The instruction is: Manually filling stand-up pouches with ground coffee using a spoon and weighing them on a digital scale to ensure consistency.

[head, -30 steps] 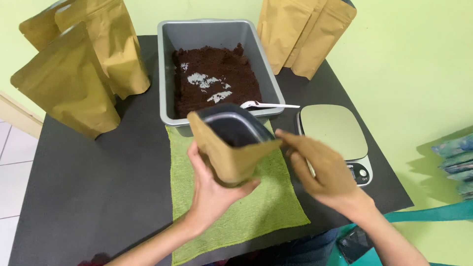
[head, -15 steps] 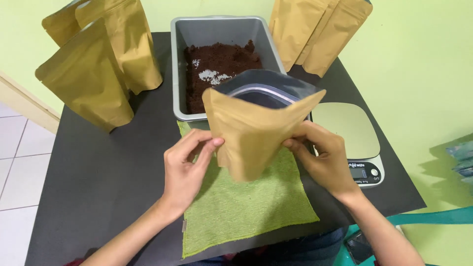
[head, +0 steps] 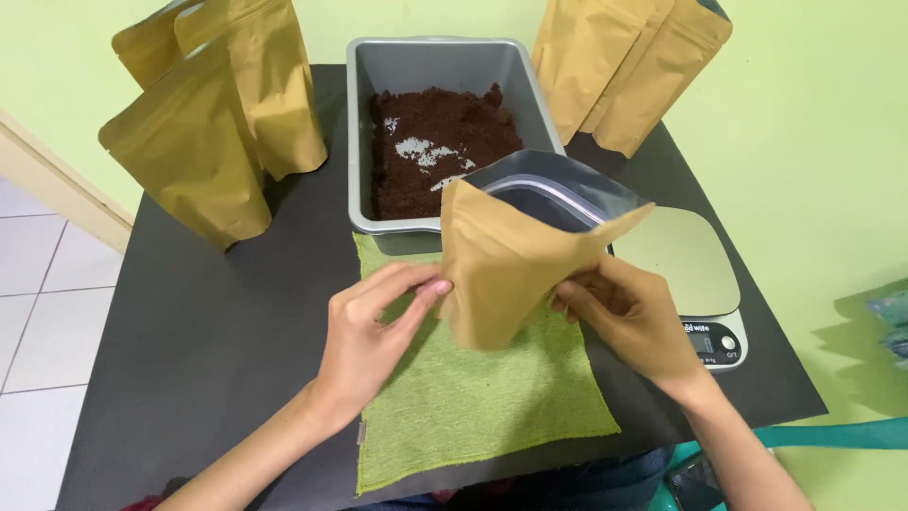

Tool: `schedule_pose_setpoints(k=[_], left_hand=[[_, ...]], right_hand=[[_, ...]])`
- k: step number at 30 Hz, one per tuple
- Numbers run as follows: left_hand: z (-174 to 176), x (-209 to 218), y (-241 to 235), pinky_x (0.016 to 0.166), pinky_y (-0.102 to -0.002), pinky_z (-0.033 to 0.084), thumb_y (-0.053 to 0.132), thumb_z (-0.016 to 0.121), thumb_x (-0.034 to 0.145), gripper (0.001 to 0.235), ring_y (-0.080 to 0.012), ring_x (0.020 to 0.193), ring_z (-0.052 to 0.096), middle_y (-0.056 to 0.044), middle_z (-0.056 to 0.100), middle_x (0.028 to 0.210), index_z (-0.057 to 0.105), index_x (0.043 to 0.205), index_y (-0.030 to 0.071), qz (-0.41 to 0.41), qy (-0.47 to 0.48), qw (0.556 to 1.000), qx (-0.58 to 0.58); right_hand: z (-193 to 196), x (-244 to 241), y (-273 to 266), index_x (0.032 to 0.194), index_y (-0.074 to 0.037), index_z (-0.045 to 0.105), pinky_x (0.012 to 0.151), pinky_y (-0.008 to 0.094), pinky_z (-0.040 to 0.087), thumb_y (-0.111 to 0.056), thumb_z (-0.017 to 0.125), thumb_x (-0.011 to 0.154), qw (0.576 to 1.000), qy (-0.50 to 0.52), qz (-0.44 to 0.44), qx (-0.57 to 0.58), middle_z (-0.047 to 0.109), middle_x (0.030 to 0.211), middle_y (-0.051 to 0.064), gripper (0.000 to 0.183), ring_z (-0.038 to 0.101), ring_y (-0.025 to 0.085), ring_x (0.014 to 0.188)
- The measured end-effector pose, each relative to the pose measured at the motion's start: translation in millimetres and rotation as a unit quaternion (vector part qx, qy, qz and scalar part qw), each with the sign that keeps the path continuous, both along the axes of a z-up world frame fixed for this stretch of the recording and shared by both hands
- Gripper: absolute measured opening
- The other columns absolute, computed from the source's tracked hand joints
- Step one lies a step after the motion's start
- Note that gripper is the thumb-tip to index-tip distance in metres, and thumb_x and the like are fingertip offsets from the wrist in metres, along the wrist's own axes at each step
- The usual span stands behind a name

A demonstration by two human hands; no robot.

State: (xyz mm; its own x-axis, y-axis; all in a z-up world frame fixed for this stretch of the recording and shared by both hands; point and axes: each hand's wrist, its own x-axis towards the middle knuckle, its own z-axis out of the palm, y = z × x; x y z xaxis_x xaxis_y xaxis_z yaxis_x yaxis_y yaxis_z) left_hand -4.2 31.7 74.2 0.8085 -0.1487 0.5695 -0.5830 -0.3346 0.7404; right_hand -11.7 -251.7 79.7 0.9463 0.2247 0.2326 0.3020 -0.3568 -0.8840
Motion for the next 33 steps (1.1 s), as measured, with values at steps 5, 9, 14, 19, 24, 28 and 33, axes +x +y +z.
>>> schedule_pose_setpoints(k=[5, 9, 14, 19, 24, 28, 33], left_hand=[[-22.9, -2.9, 2.9, 0.074, -0.042, 0.064, 0.011, 0.080, 0.086, 0.025, -0.0336, 0.084, 0.079, -0.018, 0.077, 0.092, 0.074, 0.107, -0.002, -0.014, 0.040, 0.999, -0.001], [-21.1, 0.3, -3.1, 0.070, -0.035, 0.064, 0.006, 0.076, 0.088, 0.014, -0.0281, 0.081, 0.080, -0.008, 0.080, 0.088, 0.080, 0.101, 0.009, -0.021, 0.020, 0.999, 0.025], [6.5, 6.7, -47.0, 0.072, -0.035, 0.064, 0.005, 0.075, 0.088, 0.017, -0.0246, 0.080, 0.080, -0.007, 0.082, 0.093, 0.082, 0.102, 0.012, -0.056, 0.007, 0.998, 0.038], [19.0, 19.8, -126.7, 0.068, -0.032, 0.054, 0.001, 0.067, 0.093, 0.018, -0.0202, 0.079, 0.069, -0.009, 0.078, 0.092, 0.077, 0.108, 0.005, -0.157, 0.020, 0.987, 0.007], [12.9, 46.9, -207.2, 0.060, -0.030, 0.041, -0.001, 0.056, 0.100, 0.018, -0.0166, 0.067, 0.059, -0.005, 0.069, 0.077, 0.072, 0.093, 0.002, -0.201, -0.057, 0.977, -0.040], [12.8, 66.3, -240.6, 0.061, -0.032, 0.030, 0.008, 0.052, 0.102, 0.028, -0.0167, 0.064, 0.038, -0.002, 0.044, 0.067, 0.048, 0.074, 0.007, -0.198, 0.004, 0.980, -0.030], [4.1, 81.1, -251.6, 0.060, -0.033, 0.026, 0.008, 0.052, 0.102, 0.034, -0.0159, 0.064, 0.030, -0.002, 0.036, 0.065, 0.038, 0.071, 0.009, -0.179, 0.005, 0.984, -0.020]], right_hand=[[-14.1, -5.7, 5.3, 0.111, -0.003, 0.075, 0.065, 0.033, 0.063, 0.000, 0.065, 0.090, 0.997, 0.062, 0.021, -0.041, 0.077, 0.083, 0.017, 0.023, 0.074, 0.022, 0.066], [-24.1, -8.8, 4.3, 0.102, 0.003, 0.075, 0.066, 0.036, 0.062, 0.001, 0.069, 0.091, 1.000, 0.011, 0.019, -0.005, 0.075, 0.077, 0.014, 0.012, 0.073, 0.020, 0.070], [-13.9, -27.1, -35.6, 0.098, 0.001, 0.076, 0.069, 0.040, 0.064, 0.001, 0.068, 0.091, 0.997, 0.010, -0.081, 0.006, 0.076, 0.076, 0.016, 0.011, 0.074, 0.022, 0.069], [18.6, -58.5, -91.3, 0.091, 0.001, 0.073, 0.068, 0.032, 0.058, 0.001, 0.070, 0.093, 0.971, -0.030, -0.238, -0.028, 0.074, 0.075, 0.013, 0.003, 0.069, 0.017, 0.067], [15.8, -51.8, -149.2, 0.098, 0.001, 0.064, 0.078, 0.024, 0.051, 0.003, 0.064, 0.107, 0.950, -0.081, -0.299, -0.047, 0.066, 0.084, 0.009, 0.009, 0.062, 0.013, 0.074], [9.3, -26.4, -170.6, 0.099, 0.002, 0.063, 0.086, 0.025, 0.054, 0.003, 0.067, 0.109, 0.939, -0.103, -0.326, -0.044, 0.067, 0.087, 0.010, 0.010, 0.067, 0.014, 0.083], [-9.5, 1.2, -187.8, 0.105, 0.001, 0.064, 0.085, 0.024, 0.055, 0.002, 0.065, 0.108, 0.946, -0.098, -0.309, -0.008, 0.068, 0.092, 0.010, 0.004, 0.066, 0.014, 0.082]])
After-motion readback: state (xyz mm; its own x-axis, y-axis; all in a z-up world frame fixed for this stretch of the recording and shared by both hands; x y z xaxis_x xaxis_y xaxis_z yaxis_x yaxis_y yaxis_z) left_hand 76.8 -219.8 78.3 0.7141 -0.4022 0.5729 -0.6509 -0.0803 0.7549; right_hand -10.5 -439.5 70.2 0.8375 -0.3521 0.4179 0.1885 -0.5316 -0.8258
